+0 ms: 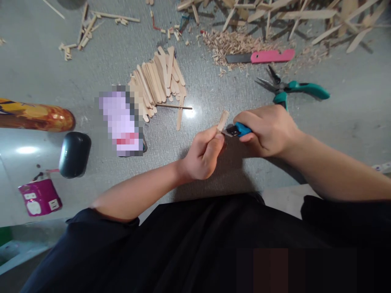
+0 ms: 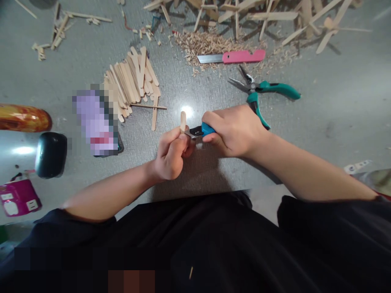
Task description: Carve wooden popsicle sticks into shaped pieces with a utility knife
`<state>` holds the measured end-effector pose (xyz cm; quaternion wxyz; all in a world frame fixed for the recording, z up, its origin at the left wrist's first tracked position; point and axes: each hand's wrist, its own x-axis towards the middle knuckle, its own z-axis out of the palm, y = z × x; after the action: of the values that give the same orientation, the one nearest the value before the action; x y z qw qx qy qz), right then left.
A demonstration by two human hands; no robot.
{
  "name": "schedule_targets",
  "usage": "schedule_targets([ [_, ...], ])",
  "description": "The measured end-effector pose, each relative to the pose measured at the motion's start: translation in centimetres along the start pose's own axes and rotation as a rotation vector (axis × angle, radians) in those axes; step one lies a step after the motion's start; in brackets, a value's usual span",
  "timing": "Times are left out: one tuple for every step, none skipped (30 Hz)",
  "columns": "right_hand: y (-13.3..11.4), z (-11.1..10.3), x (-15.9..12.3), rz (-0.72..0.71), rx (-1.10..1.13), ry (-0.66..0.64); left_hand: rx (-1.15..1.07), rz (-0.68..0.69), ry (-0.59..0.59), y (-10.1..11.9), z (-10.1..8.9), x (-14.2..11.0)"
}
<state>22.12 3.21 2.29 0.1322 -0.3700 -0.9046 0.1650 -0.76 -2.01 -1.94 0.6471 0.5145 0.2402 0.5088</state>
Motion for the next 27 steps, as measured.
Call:
schedule_targets([
  [-0.1, 0.2, -0.1, -0.007, -0.007, 0.035, 0.002, -0.015, 0.002, 0.1, 0.0, 0.1],
  [-0.1, 0.4, -0.2, -0.018, -0.015, 0.070, 0.003, -0.039, 0.007, 0.2, 0.0, 0.2],
  [-0.2, 0.6, -0.2, -0.026, -0.026, 0.097, 0.003, -0.067, 0.018, 0.3, 0.1, 0.2],
  [-0.3, 0.8, -0.3, -0.026, -0.038, 0.108, 0.005, -0.093, 0.032, 0.4, 0.1, 0.2],
  [-0.3, 0.9, -0.3, -0.023, -0.048, 0.111, 0.004, -0.110, 0.041, 0.4, 0.1, 0.2],
  [-0.4, 1.0, -0.3, -0.017, -0.058, 0.114, -0.001, -0.120, 0.043, 0.5, 0.2, 0.1],
  [-0.5, 1.1, -0.3, -0.014, -0.071, 0.119, -0.013, -0.126, 0.042, 0.5, 0.2, 0.0],
  [-0.5, 1.0, -0.3, -0.017, -0.086, 0.134, -0.035, -0.128, 0.035, 0.5, 0.3, 0.0],
  [-0.6, 1.0, -0.3, -0.030, -0.100, 0.158, -0.064, -0.128, 0.023, 0.4, 0.3, -0.1],
  [-0.6, 0.9, -0.3, -0.047, -0.112, 0.184, -0.091, -0.130, 0.011, 0.4, 0.4, -0.2],
  [-0.7, 0.7, -0.2, -0.056, -0.122, 0.191, -0.111, -0.132, 0.000, 0.4, 0.4, -0.2],
  [-0.7, 0.6, -0.1, -0.057, -0.126, 0.200, -0.119, -0.132, -0.009, 0.3, 0.3, -0.2],
  [-0.7, 0.5, -0.1, -0.051, -0.122, 0.212, -0.116, -0.133, -0.014, 0.3, 0.3, -0.1],
  [-0.6, 0.5, 0.0, -0.035, -0.116, 0.222, -0.109, -0.134, -0.016, 0.4, 0.2, 0.0],
  [-0.6, 0.5, 0.1, -0.024, -0.111, 0.244, -0.106, -0.138, -0.010, 0.4, 0.1, 0.1],
  [-0.5, 0.5, 0.2, -0.019, -0.116, 0.266, -0.117, -0.138, -0.003, 0.5, 0.0, 0.2],
  [-0.4, 0.6, 0.3, -0.027, -0.130, 0.306, -0.133, -0.136, 0.005, 0.6, 0.0, 0.4],
  [-0.4, 0.6, 0.3, -0.044, -0.155, 0.339, -0.148, -0.137, 0.013, 0.7, 0.0, 0.5],
  [-0.3, 0.6, 0.4, -0.057, -0.183, 0.362, -0.155, -0.144, 0.025, 0.9, 0.0, 0.6],
  [-0.3, 0.6, 0.4, -0.061, -0.208, 0.381, -0.152, -0.160, 0.043, 1.0, 0.0, 0.8],
  [-0.4, 0.4, 0.4, -0.043, -0.223, 0.376, -0.140, -0.182, 0.067, 1.1, 0.0, 0.9],
  [-0.4, 0.2, 0.4, -0.004, -0.226, 0.348, -0.127, -0.208, 0.094, 1.2, 0.1, 1.0],
  [-0.4, 0.0, 0.3, 0.044, -0.219, 0.302, -0.122, -0.236, 0.117, 1.2, 0.1, 1.0],
  [-0.5, -0.2, 0.3, 0.088, -0.203, 0.263, -0.133, -0.260, 0.130, 1.2, 0.1, 1.1],
  [-0.5, -0.4, 0.3, 0.122, -0.181, 0.238, -0.161, -0.273, 0.135, 1.2, 0.1, 1.2],
  [-0.4, -0.4, 0.2, 0.145, -0.155, 0.207, -0.196, -0.279, 0.138, 1.1, 0.0, 1.3],
  [-0.3, -0.4, 0.2, 0.150, -0.128, 0.205, -0.231, -0.278, 0.142, 1.1, 0.0, 1.3],
])
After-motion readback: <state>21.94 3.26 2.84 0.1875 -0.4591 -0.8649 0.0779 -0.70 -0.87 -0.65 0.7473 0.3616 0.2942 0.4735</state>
